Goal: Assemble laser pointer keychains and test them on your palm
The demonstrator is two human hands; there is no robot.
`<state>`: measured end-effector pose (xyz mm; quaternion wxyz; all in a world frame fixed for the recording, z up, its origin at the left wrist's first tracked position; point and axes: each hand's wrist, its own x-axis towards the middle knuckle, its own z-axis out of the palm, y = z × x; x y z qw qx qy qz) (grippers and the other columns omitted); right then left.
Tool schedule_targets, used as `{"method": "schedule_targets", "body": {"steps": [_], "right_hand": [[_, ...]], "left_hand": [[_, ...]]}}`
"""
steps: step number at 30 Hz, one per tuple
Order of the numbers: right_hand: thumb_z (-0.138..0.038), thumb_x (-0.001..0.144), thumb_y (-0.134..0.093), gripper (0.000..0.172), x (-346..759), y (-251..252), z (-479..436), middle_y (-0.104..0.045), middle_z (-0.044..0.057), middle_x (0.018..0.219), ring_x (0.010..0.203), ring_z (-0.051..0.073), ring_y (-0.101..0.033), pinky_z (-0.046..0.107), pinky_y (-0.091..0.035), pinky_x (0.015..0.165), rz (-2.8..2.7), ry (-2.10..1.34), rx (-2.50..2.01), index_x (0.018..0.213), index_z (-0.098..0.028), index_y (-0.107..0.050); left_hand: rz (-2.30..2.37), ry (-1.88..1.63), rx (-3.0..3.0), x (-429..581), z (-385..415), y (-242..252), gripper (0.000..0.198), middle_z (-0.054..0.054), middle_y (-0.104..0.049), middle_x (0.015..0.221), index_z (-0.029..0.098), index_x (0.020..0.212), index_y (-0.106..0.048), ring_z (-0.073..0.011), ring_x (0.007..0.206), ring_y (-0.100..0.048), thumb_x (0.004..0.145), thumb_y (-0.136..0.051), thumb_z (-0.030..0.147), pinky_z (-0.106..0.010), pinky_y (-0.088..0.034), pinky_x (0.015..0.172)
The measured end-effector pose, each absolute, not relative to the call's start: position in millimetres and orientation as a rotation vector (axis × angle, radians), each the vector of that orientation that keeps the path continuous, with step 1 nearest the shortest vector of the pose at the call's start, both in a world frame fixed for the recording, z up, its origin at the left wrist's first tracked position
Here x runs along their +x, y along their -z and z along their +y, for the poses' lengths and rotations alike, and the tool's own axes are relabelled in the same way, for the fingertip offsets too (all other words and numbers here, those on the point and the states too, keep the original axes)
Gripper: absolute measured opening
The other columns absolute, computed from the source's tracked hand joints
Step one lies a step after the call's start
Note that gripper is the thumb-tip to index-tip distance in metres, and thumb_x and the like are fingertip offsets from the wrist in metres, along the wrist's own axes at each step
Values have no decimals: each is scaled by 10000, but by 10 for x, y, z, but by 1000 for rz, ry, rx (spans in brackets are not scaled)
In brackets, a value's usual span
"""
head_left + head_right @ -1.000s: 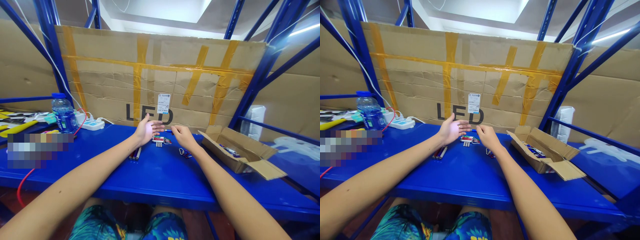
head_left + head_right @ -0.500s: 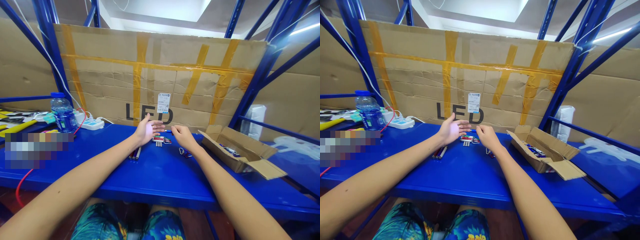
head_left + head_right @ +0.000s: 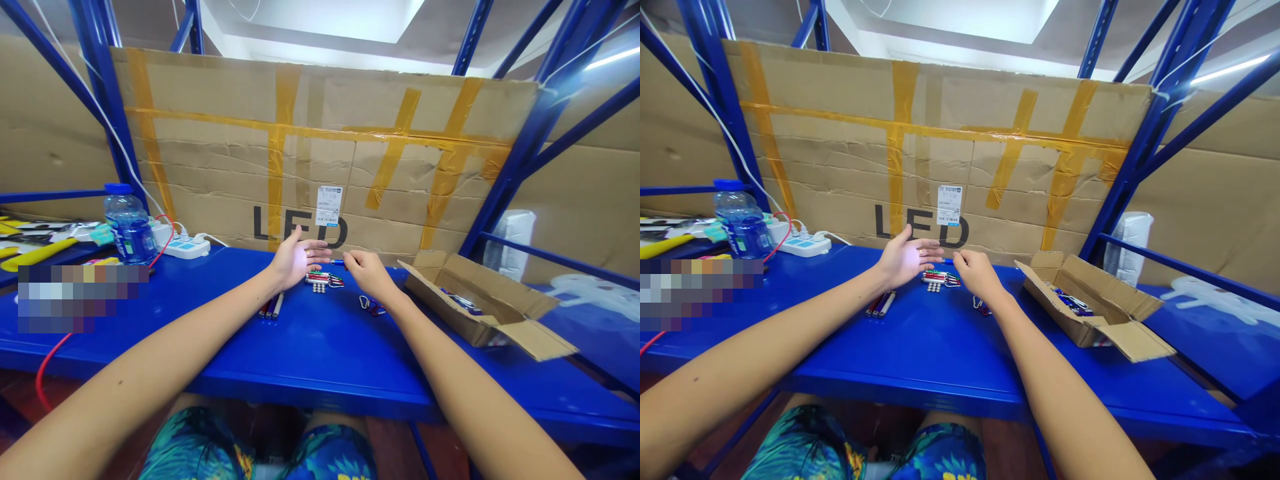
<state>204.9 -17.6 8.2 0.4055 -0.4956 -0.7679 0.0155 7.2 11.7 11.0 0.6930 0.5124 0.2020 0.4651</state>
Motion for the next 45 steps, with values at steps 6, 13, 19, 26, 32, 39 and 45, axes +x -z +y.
{"method": "schedule_targets", "body": {"steps": [6, 13, 19, 26, 32, 39, 45], "right_hand": [[-347, 894, -378, 376, 2064, -84, -173, -374, -28, 511, 545, 121, -356, 282, -228, 548, -1942, -56, -1261, 547, -202, -353], [-397, 900, -381, 406, 2058, -88, -181, -398, -20, 513, 541, 123, -357, 286, -228, 540, -1920, -65, -1258, 545, -202, -353], [-397, 858, -440, 419, 2049, -104, -198, -262, -39, 492, 511, 105, -279, 294, -181, 522, -1855, -56, -1308, 516, -209, -286], [-418, 878, -422, 414, 2058, -106, -187, -341, -32, 507, 537, 113, -330, 286, -210, 537, -1854, -28, -1293, 536, -203, -331], [-416, 872, -437, 414, 2054, -105, -187, -367, -31, 504, 544, 112, -329, 283, -214, 541, -1871, -15, -1294, 532, -200, -340], [-438, 887, -434, 430, 2036, -100, -201, -354, -39, 503, 531, 104, -317, 279, -200, 532, -1922, -68, -1295, 542, -191, -367], [-431, 888, -445, 417, 2032, -93, -198, -387, -35, 527, 551, 106, -342, 274, -215, 543, -1936, -69, -1275, 556, -185, -393]], "left_hand": [[461, -1028, 1158, 77, 121, -100, 700, -202, -698, 1055, 108, 1015, -676, -305, 987, -653, 893, -283, 674, -382, -497, 757], [453, -1022, 1159, 78, 127, -97, 680, -183, -709, 1031, 118, 978, -686, -296, 992, -652, 904, -278, 657, -404, -483, 826], [435, -1009, 1158, 71, 130, -90, 679, -173, -710, 1032, 123, 986, -682, -284, 957, -660, 902, -283, 666, -389, -497, 774], [434, -1020, 1150, 66, 132, -97, 685, -193, -706, 1030, 107, 967, -685, -280, 934, -666, 904, -289, 662, -379, -495, 774], [432, -1008, 1154, 67, 134, -90, 674, -169, -711, 1005, 110, 977, -676, -263, 908, -665, 905, -292, 659, -368, -491, 770], [442, -1004, 1184, 69, 146, -76, 692, -179, -699, 1032, 106, 991, -664, -274, 944, -657, 892, -291, 681, -371, -487, 768], [445, -990, 1197, 79, 147, -63, 694, -179, -692, 1060, 113, 1013, -655, -276, 977, -647, 891, -280, 684, -361, -493, 745]]}}
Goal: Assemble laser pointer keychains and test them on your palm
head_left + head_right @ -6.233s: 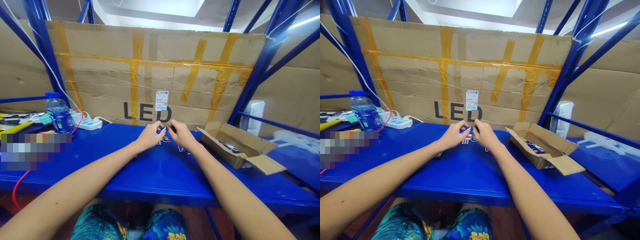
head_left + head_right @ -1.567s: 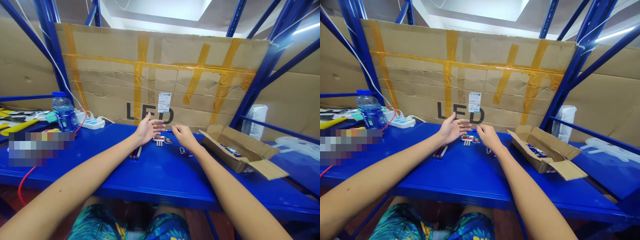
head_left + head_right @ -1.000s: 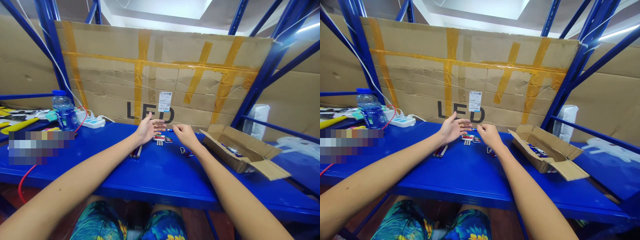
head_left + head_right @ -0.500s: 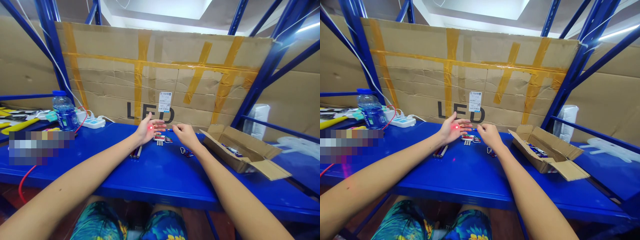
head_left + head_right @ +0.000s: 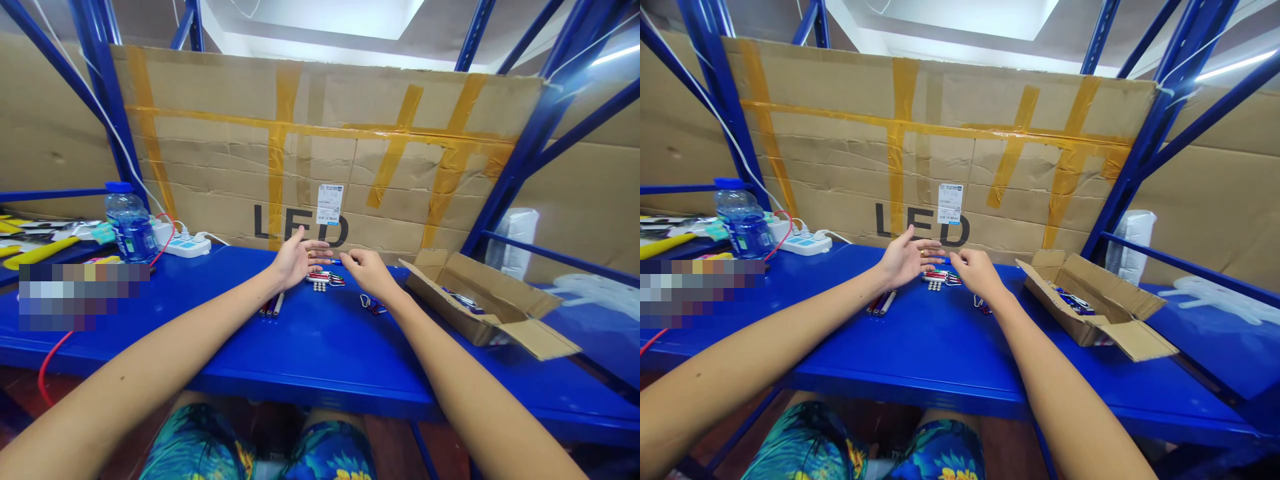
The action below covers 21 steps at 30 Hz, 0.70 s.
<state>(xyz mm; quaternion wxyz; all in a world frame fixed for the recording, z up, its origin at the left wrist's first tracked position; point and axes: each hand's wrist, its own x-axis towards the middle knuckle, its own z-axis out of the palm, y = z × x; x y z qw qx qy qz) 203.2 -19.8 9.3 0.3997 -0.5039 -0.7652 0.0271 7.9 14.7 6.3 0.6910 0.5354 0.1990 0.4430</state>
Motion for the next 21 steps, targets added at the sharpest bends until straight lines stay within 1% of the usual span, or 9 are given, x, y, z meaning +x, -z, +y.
{"method": "schedule_targets", "body": {"steps": [5, 10, 15, 21], "right_hand": [[-431, 892, -443, 414, 2024, -79, -201, -355, -41, 527, 543, 102, -328, 270, -206, 531, -1961, -67, -1259, 565, -188, -370], [-407, 904, -416, 435, 2032, -100, -213, -330, -40, 503, 525, 97, -299, 277, -195, 526, -1982, -54, -1258, 537, -191, -327], [-430, 893, -438, 430, 2026, -99, -211, -374, -36, 514, 537, 100, -315, 270, -204, 527, -1916, -28, -1240, 545, -188, -365], [-439, 884, -445, 441, 2013, -81, -210, -357, -37, 499, 530, 101, -314, 268, -208, 525, -1936, -38, -1265, 531, -188, -364]], "left_hand": [[450, -998, 1195, 88, 136, -70, 690, -177, -696, 1040, 116, 993, -655, -272, 951, -652, 893, -275, 684, -366, -492, 746], [446, -995, 1158, 91, 130, -72, 687, -167, -705, 970, 109, 954, -660, -255, 876, -663, 899, -281, 678, -358, -491, 729], [439, -986, 1136, 88, 120, -78, 682, -166, -706, 967, 106, 965, -660, -241, 853, -662, 913, -268, 661, -344, -489, 712], [449, -997, 1130, 90, 97, -101, 669, -164, -709, 953, 110, 973, -654, -241, 829, -666, 915, -269, 654, -347, -494, 700]]}}
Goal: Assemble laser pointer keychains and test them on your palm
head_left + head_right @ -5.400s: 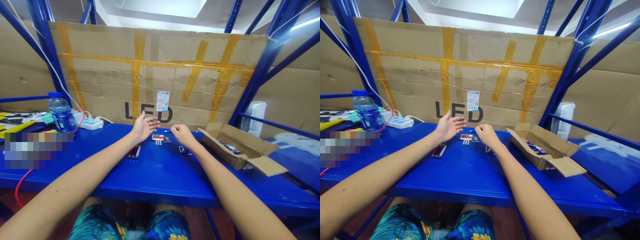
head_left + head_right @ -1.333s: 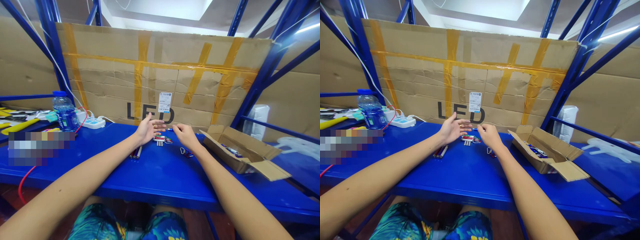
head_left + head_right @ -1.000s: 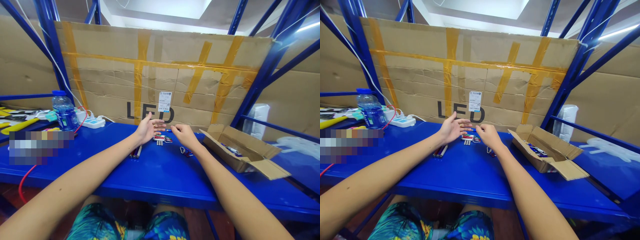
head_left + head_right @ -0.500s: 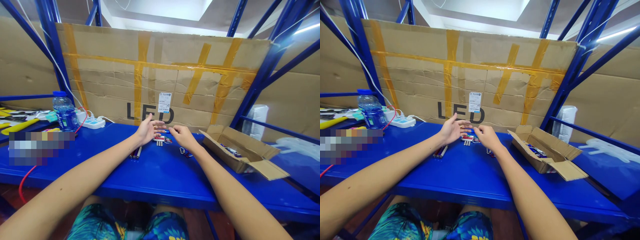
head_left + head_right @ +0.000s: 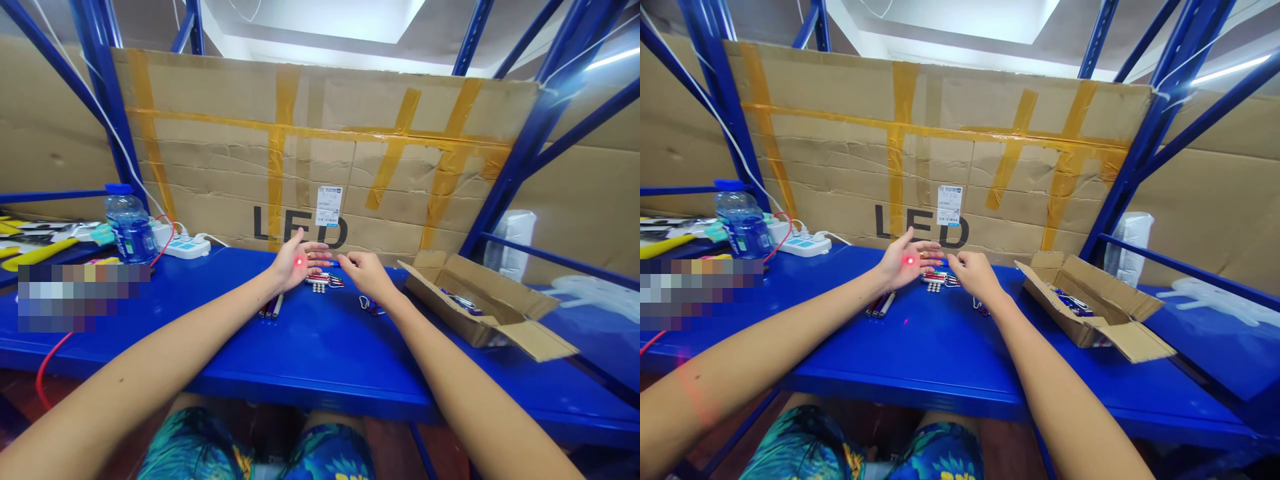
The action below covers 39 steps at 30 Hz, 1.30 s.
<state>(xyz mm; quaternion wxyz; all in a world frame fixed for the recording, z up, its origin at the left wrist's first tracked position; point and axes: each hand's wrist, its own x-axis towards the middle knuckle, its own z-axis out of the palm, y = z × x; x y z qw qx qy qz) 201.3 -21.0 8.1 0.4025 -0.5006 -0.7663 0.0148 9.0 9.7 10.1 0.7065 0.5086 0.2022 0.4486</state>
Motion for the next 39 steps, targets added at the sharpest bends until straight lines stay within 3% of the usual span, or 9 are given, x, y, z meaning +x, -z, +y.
{"method": "schedule_targets", "body": {"steps": [18, 26, 30, 32, 35, 39], "right_hand": [[-451, 880, -426, 441, 2029, -89, -190, -387, -26, 499, 522, 106, -341, 268, -220, 510, -1896, -137, -1244, 526, -191, -388], [-562, 852, -497, 430, 1995, -78, -189, -269, -78, 416, 376, 82, -240, 244, -211, 397, -1657, -835, -1195, 612, -207, -451], [-581, 865, -520, 407, 1999, -110, -253, -198, -108, 477, 392, 60, -162, 208, -138, 384, -1559, -1280, -1098, 733, -197, -484], [-576, 881, -509, 393, 2016, -133, -276, -190, -112, 500, 402, 53, -142, 195, -121, 392, -1526, -1436, -1053, 773, -199, -479], [-532, 883, -537, 349, 2048, -156, -281, -271, -99, 508, 401, 46, -171, 184, -120, 393, -1493, -1548, -1054, 792, -203, -462], [-309, 832, -631, 177, 2100, -165, -255, -516, -11, 607, 457, 61, -381, 177, -208, 386, -1538, -1465, -1080, 853, -166, -530]], "left_hand": [[452, -988, 1167, 88, 109, -91, 690, -179, -698, 990, 112, 1003, -653, -253, 851, -661, 899, -267, 675, -368, -494, 728], [437, -1003, 1261, 105, 85, -93, 578, -141, -691, 959, 130, 974, -653, -211, 789, -644, 882, -390, 637, -338, -488, 694], [490, -1076, 1535, 171, 13, -91, 266, -81, -690, 940, 157, 949, -655, -168, 766, -636, 790, -667, 369, -308, -484, 698], [532, -1098, 1733, 209, -13, -82, 202, -65, -695, 903, 157, 910, -665, -169, 789, -636, 730, -714, 236, -326, -488, 747], [557, -1124, 1925, 242, -1, -51, 129, -63, -700, 856, 151, 859, -676, -178, 812, -635, 734, -680, 181, -349, -490, 787], [672, -1216, 2010, 213, 106, 0, 130, -65, -700, 861, 159, 865, -678, -192, 819, -634, 742, -640, 172, -352, -487, 783]]}}
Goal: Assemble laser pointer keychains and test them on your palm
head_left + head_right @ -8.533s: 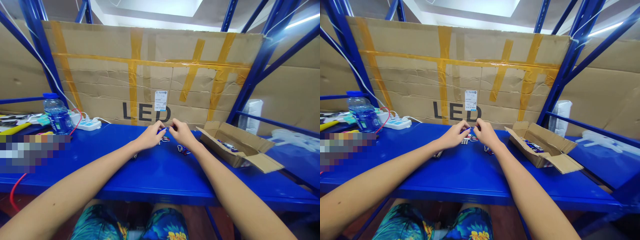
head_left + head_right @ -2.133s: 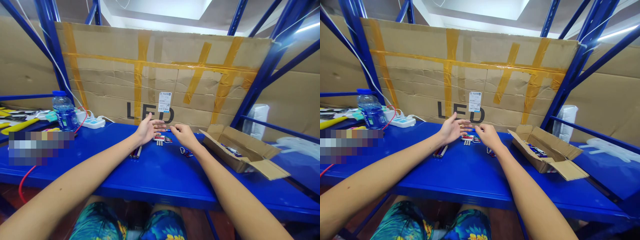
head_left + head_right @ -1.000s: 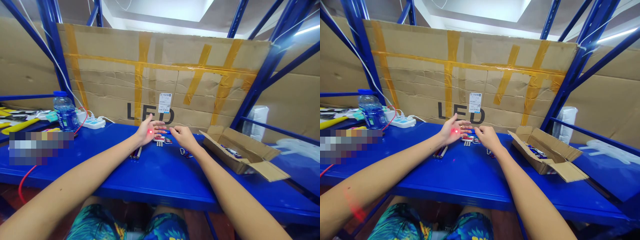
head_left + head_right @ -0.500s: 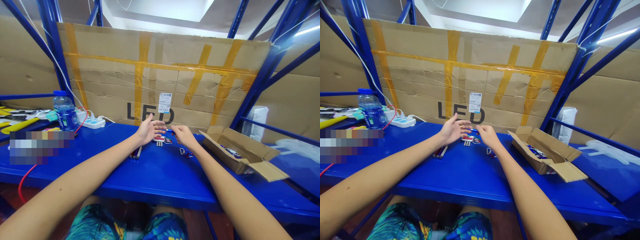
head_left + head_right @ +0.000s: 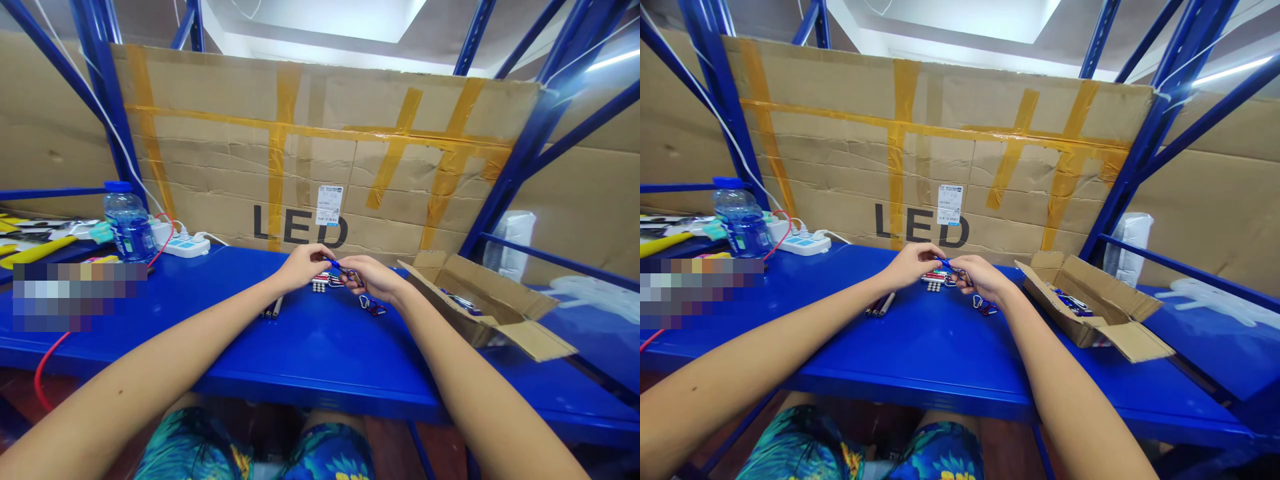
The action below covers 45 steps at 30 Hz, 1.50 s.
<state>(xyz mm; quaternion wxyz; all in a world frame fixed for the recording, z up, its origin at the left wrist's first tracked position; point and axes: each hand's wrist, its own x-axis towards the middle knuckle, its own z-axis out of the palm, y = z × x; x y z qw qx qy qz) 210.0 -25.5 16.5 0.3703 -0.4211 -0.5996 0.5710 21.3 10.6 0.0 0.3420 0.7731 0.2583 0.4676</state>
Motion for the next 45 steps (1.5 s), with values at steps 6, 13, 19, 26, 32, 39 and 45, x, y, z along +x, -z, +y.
{"method": "schedule_targets", "body": {"steps": [6, 13, 19, 26, 32, 39, 45], "right_hand": [[-70, 748, -619, 265, 2185, -115, -148, -685, 88, 765, 559, 139, -593, 249, -444, 464, -1466, -1196, -1121, 965, -164, -497], [-179, 742, -681, 158, 2216, -24, -35, -617, -4, 631, 493, 113, -576, 236, -468, 445, -1546, -978, -1108, 832, -173, -551], [-150, 717, -685, 109, 2230, 24, 0, -642, 18, 615, 526, 118, -582, 259, -507, 536, -1725, -865, -1159, 818, -134, -645], [-151, 793, -594, 28, 2278, 146, 145, -696, 42, 690, 584, 143, -647, 249, -493, 565, -1871, -558, -1243, 788, -155, -621], [-186, 817, -576, 85, 2301, 126, 200, -659, 31, 597, 580, 154, -628, 261, -467, 586, -1887, -352, -1298, 771, -155, -641], [-194, 797, -600, 94, 2317, 158, 254, -696, 45, 680, 651, 162, -635, 275, -464, 634, -1910, -312, -1290, 794, -148, -683], [-140, 783, -607, 139, 2189, 163, 318, -734, 64, 839, 813, 178, -640, 282, -450, 766, -1951, -140, -1379, 837, -155, -734]], "left_hand": [[851, -1271, 2060, 142, 196, 32, 149, -51, -682, 792, 163, 881, -682, -188, 733, -605, 742, -634, 182, -333, -461, 710], [927, -1298, 2123, 125, 161, 39, 62, -23, -643, 705, 182, 786, -660, -177, 673, -562, 765, -644, 237, -314, -408, 656], [951, -1302, 2068, 75, 237, 56, 83, -29, -651, 708, 194, 737, -627, -192, 695, -584, 752, -673, 263, -331, -421, 682], [975, -1286, 2129, 21, 332, 74, 98, -34, -657, 705, 195, 720, -648, -199, 705, -583, 752, -675, 284, -333, -424, 694], [907, -1119, 2385, -49, 443, 100, 101, -43, -691, 791, 214, 847, -705, -207, 743, -596, 783, -637, 253, -334, -431, 726], [934, -1121, 2499, -52, 502, 136, 127, -59, -705, 840, 213, 855, -706, -215, 776, -615, 789, -598, 214, -335, -445, 737], [1015, -1129, 2488, -58, 673, 171, 108, -51, -690, 780, 196, 807, -706, -197, 729, -599, 767, -607, 205, -316, -447, 712]]}}
